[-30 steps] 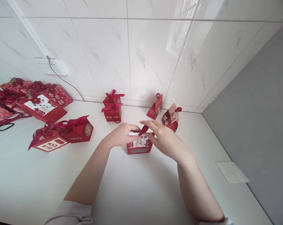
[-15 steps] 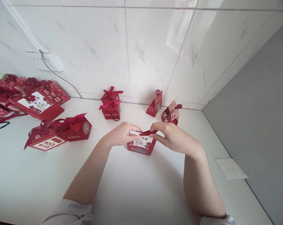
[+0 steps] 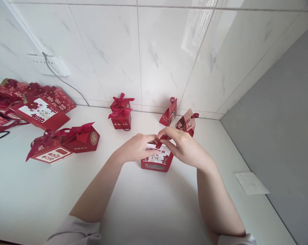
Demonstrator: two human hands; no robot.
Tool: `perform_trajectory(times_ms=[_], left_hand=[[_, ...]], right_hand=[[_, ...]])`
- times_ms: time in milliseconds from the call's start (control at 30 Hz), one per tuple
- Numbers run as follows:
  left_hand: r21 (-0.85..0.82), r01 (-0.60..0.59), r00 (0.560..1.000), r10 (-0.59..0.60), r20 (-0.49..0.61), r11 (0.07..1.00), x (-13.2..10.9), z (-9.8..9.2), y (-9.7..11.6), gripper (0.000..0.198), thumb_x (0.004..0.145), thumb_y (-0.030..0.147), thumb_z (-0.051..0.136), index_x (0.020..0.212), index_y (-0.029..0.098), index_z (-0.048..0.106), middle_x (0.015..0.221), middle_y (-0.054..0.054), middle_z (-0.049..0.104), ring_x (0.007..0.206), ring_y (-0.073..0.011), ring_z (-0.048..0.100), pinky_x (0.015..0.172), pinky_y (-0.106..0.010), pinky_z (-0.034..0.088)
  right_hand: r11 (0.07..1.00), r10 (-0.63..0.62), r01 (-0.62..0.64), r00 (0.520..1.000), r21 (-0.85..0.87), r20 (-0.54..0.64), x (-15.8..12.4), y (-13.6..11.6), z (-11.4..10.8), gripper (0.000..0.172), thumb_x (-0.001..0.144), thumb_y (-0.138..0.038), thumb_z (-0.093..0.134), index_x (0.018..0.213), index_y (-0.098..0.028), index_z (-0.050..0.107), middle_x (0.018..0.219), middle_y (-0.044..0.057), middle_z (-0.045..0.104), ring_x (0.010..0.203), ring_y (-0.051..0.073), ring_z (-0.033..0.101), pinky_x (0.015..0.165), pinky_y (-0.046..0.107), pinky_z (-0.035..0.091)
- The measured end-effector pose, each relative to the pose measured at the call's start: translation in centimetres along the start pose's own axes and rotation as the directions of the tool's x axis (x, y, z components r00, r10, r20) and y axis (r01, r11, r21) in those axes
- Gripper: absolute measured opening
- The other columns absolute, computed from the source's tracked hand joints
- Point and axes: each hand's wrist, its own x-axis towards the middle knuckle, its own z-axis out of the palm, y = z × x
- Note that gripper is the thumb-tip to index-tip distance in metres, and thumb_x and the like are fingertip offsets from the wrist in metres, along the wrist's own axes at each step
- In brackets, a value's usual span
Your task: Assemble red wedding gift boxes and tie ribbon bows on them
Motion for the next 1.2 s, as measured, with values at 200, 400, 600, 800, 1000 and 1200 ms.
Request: perform_trajectory(times_ms=[200,400,600,800,1000,1200], left_hand=[[-0.019,-0.007,0.992,0.005,-0.124,1.0,0.1,0.2,0.2,0.015,0.084,0.031,0.059,0.09,0.021,0.068,0.088,0.0,0.072,0.071,-0.0139,0.063,0.063,-0.023,0.044],[-0.089,-0.021,0.98,0.003,-0.199,0.996,0.4,0.1,0.3,0.021,0.084,0.035,0.059,0.09,0.018,0.07,0.082,0.0,0.068,0.068,-0.0122,0.057,0.059,-0.022,0.041],[0.01,-0.009,0.987,0.011,-0.163,1.0,-0.1,-0.5,0.7,0.034,0.086,0.038,0.056,0.06,0.015,0.051,0.055,0.005,0.031,0.052,-0.0075,0.022,0.047,-0.026,0.018],[0.037,-0.035,0.995,0.039,-0.093,0.999,-0.2,-0.5,0.3,0.043,0.086,0.035,0.053,0.055,0.016,0.029,0.056,0.004,0.021,0.052,-0.0077,0.019,0.049,-0.028,0.015],[0.062,0.001,0.994,0.006,-0.112,0.998,0.5,-0.1,-0.7,0.043,0.083,0.034,0.055,0.053,0.016,0.031,0.055,0.004,0.021,0.054,-0.0084,0.019,0.049,-0.028,0.015],[0.016,0.043,0.994,-0.041,-0.099,0.999,0.7,0.1,-0.9,0.039,0.082,0.037,0.056,0.051,0.015,0.046,0.052,0.004,0.029,0.054,-0.0088,0.024,0.049,-0.027,0.017]], right_hand=[[1.0,0.015,-0.013,0.998,0.026,-0.063,0.3,0.0,0.5,0.023,0.095,-0.011,0.041,0.113,-0.024,0.049,0.099,0.004,0.063,0.082,0.017,0.062,0.071,0.029,0.048],[0.999,-0.026,0.035,0.974,0.035,-0.224,0.6,0.0,0.7,0.018,0.096,-0.015,0.041,0.107,-0.023,0.053,0.1,0.005,0.063,0.088,0.018,0.062,0.076,0.031,0.05],[0.997,-0.034,0.051,0.962,0.059,-0.27,0.8,0.3,0.9,0.016,0.095,-0.016,0.044,0.106,-0.023,0.054,0.1,0.004,0.063,0.089,0.017,0.063,0.078,0.03,0.051],[0.997,-0.023,0.04,0.967,0.064,-0.254,0.9,0.6,1.4,0.014,0.094,-0.018,0.046,0.104,-0.023,0.055,0.095,0.004,0.064,0.087,0.017,0.064,0.078,0.031,0.052],[0.979,0.119,-0.086,0.977,0.187,-0.174,0.9,1.5,1.3,0.026,0.093,-0.025,0.051,0.119,-0.024,0.05,0.096,0.004,0.065,0.089,0.018,0.064,0.083,0.035,0.053],[0.976,0.191,-0.192,0.981,0.1,0.019,0.4,2.0,0.3,0.019,0.087,-0.036,0.062,0.1,-0.022,0.059,0.098,0.004,0.064,0.089,0.019,0.062,0.076,0.034,0.051]])
